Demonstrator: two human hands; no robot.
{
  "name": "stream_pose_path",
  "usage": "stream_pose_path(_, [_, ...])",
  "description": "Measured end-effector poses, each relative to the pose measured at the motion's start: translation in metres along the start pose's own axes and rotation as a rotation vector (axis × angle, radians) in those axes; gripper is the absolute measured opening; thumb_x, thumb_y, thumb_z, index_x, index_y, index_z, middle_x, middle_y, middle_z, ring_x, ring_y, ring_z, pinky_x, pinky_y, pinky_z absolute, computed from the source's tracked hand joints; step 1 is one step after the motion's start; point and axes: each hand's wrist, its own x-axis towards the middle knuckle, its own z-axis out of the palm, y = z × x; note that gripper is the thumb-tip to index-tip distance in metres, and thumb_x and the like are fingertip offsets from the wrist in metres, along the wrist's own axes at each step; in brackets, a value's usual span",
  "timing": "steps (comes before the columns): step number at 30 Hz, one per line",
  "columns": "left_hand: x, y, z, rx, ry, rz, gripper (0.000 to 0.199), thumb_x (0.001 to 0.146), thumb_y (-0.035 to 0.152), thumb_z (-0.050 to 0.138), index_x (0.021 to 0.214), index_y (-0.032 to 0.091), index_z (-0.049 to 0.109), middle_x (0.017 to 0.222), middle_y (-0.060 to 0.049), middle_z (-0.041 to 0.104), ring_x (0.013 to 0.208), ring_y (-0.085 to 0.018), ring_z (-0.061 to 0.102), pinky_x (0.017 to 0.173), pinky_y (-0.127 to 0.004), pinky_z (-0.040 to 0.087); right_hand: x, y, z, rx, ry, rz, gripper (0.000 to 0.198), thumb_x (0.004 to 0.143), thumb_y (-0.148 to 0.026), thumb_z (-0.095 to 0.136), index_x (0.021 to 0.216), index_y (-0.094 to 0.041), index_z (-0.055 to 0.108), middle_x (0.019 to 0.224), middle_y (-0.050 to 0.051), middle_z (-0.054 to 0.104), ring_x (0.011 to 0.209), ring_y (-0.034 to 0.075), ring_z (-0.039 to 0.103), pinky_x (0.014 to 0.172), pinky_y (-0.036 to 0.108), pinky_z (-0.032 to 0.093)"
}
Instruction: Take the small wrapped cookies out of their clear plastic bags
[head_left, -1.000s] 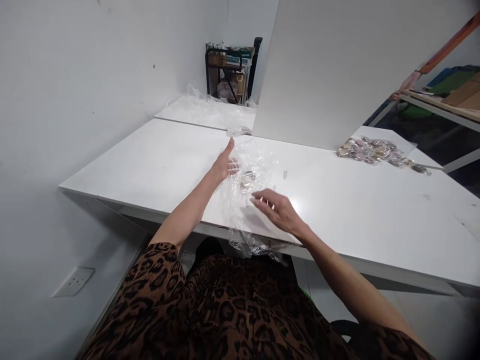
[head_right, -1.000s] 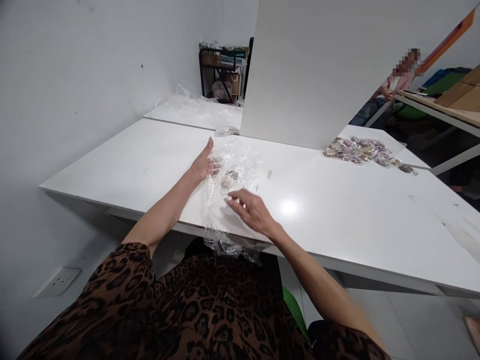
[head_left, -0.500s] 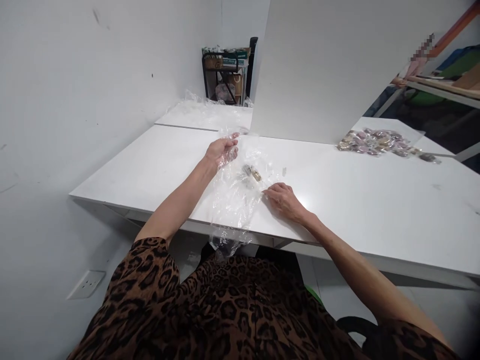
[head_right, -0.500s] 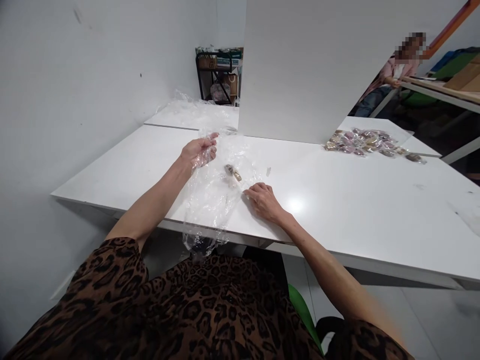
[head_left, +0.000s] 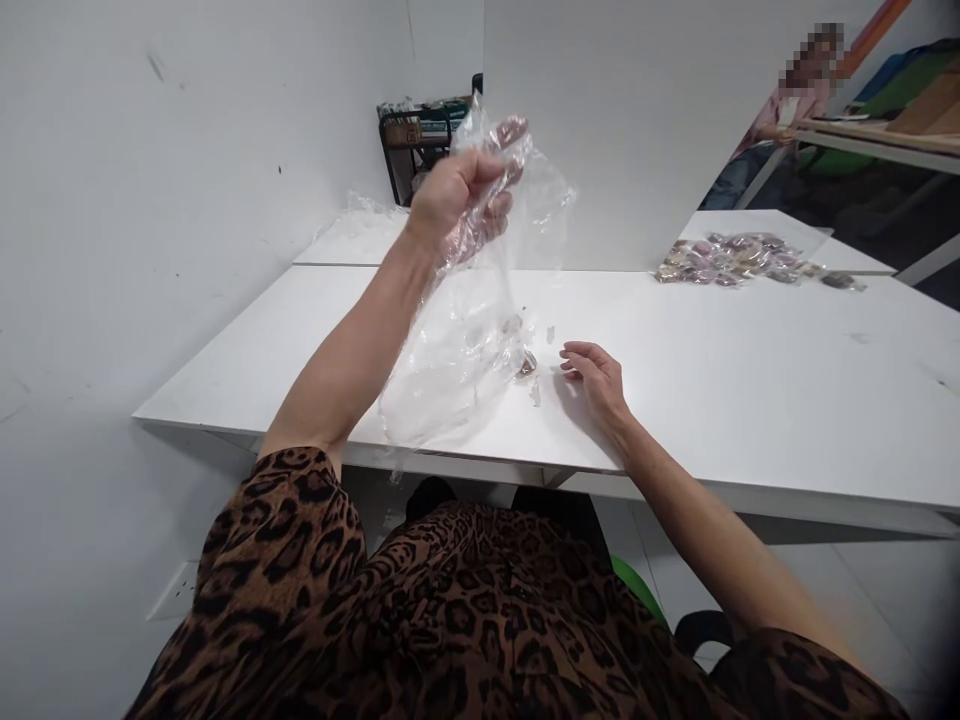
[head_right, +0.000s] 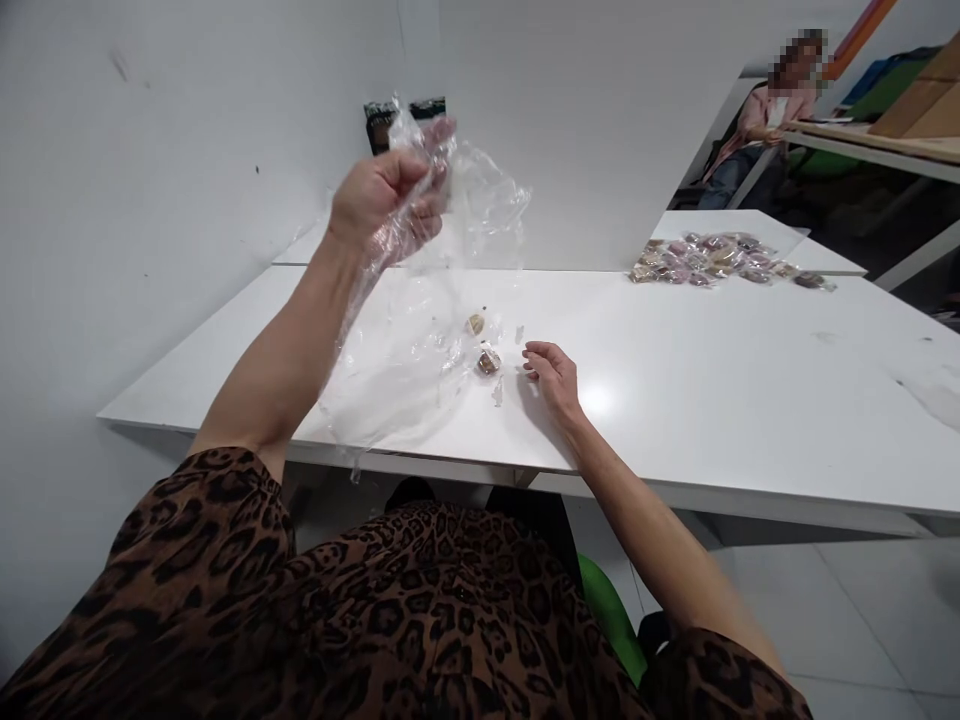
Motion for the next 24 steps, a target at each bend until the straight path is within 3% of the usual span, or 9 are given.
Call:
stream_pose_path(4, [0.0, 0.024, 0.005, 0.097, -0.045, 0.141, 0.055, 0.1, 0.002, 0.024, 0.142, 0.015, 0.059, 0.082, 0.002, 0.055, 0.059, 0.0, 0.064, 0.063, -0.007, 0.032, 0.002, 0.001, 0.0, 0.026, 0.063, -0.01, 0.037, 0.074, -0.045, 0.076, 0.103, -0.021, 0.072, 0.099, 0.002, 0.071, 0.081, 0.015, 0.064, 0.071, 0.028, 0.05])
stream_pose_path(6, [0.001, 0.034, 0.008, 0.112, -0.047, 0.192, 0.051, 0.102, 0.005, 0.023, 0.133, 0.009, 0.063, 0.083, 0.002, 0.058, 0.068, -0.006, 0.071, 0.065, -0.009, 0.034, 0.003, 0.002, 0.001, 0.024, 0.067, -0.008, 0.04, 0.073, -0.046, 0.077, 0.104, -0.021, 0.071, 0.098, 0.001, 0.07, 0.082, 0.015, 0.064, 0.071, 0.028, 0.05])
stream_pose_path(10, [-0.004, 0.056, 0.015, 0.098, 0.025, 0.279, 0.057, 0.104, 0.014, 0.013, 0.099, 0.0, 0.068, 0.086, 0.0, 0.062, 0.074, -0.012, 0.075, 0.064, -0.013, 0.037, 0.003, 0.0, 0.003, 0.024, 0.063, -0.005, 0.042, 0.073, -0.047, 0.078, 0.105, -0.021, 0.069, 0.098, 0.001, 0.068, 0.081, 0.014, 0.064, 0.069, 0.027, 0.05])
stream_pose_path(13, [-0.016, 0.064, 0.017, 0.077, 0.001, 0.338, 0.073, 0.098, 0.016, -0.005, 0.091, -0.003, 0.065, 0.09, -0.001, 0.059, 0.071, -0.008, 0.073, 0.066, -0.016, 0.035, 0.001, -0.011, 0.008, 0.06, 0.023, -0.04, 0.047, 0.073, -0.049, 0.08, 0.11, -0.023, 0.066, 0.105, 0.002, 0.066, 0.084, 0.013, 0.064, 0.069, 0.026, 0.052])
stream_pose_path(17, [-0.036, 0.049, 0.015, 0.104, -0.017, 0.3, 0.062, 0.105, 0.016, 0.006, 0.12, 0.006, 0.065, 0.092, 0.0, 0.061, 0.06, 0.0, 0.063, 0.065, -0.013, 0.035, 0.001, -0.042, 0.03, 0.14, -0.114, -0.116, 0.082, 0.07, -0.054, 0.086, 0.141, -0.032, 0.052, 0.133, 0.007, 0.06, 0.098, 0.017, 0.064, 0.069, 0.026, 0.056])
stream_pose_path(20, [-0.05, 0.022, 0.013, -0.005, -0.234, 0.255, 0.05, 0.104, 0.012, 0.023, 0.139, 0.023, 0.057, 0.081, 0.003, 0.057, 0.044, 0.002, 0.04, 0.049, -0.011, 0.028, 0.004, -0.066, 0.059, 0.208, -0.233, -0.142, 0.11, 0.062, -0.056, 0.092, 0.156, -0.04, 0.037, 0.149, 0.009, 0.053, 0.098, 0.018, 0.063, 0.061, 0.025, 0.055])
stream_pose_path(22, [-0.058, 0.007, 0.01, 0.005, -0.279, 0.233, 0.05, 0.101, 0.011, 0.029, 0.141, 0.027, 0.054, 0.077, 0.004, 0.054, 0.042, -0.002, 0.035, 0.043, -0.014, 0.027, 0.004, -0.078, 0.079, 0.276, -0.325, -0.137, 0.109, 0.059, -0.057, 0.094, 0.153, -0.042, 0.042, 0.139, 0.006, 0.062, 0.088, 0.016, 0.063, 0.055, 0.024, 0.051])
stream_pose_path(24, [-0.065, 0.0, 0.001, 0.146, -0.145, 0.228, 0.044, 0.1, 0.014, 0.035, 0.138, 0.025, 0.054, 0.08, 0.003, 0.056, 0.044, -0.003, 0.041, 0.044, -0.014, 0.031, 0.002, -0.088, 0.093, 0.34, -0.396, -0.109, 0.085, 0.06, -0.056, 0.094, 0.135, -0.036, 0.061, 0.112, 0.002, 0.072, 0.075, 0.013, 0.061, 0.053, 0.023, 0.048])
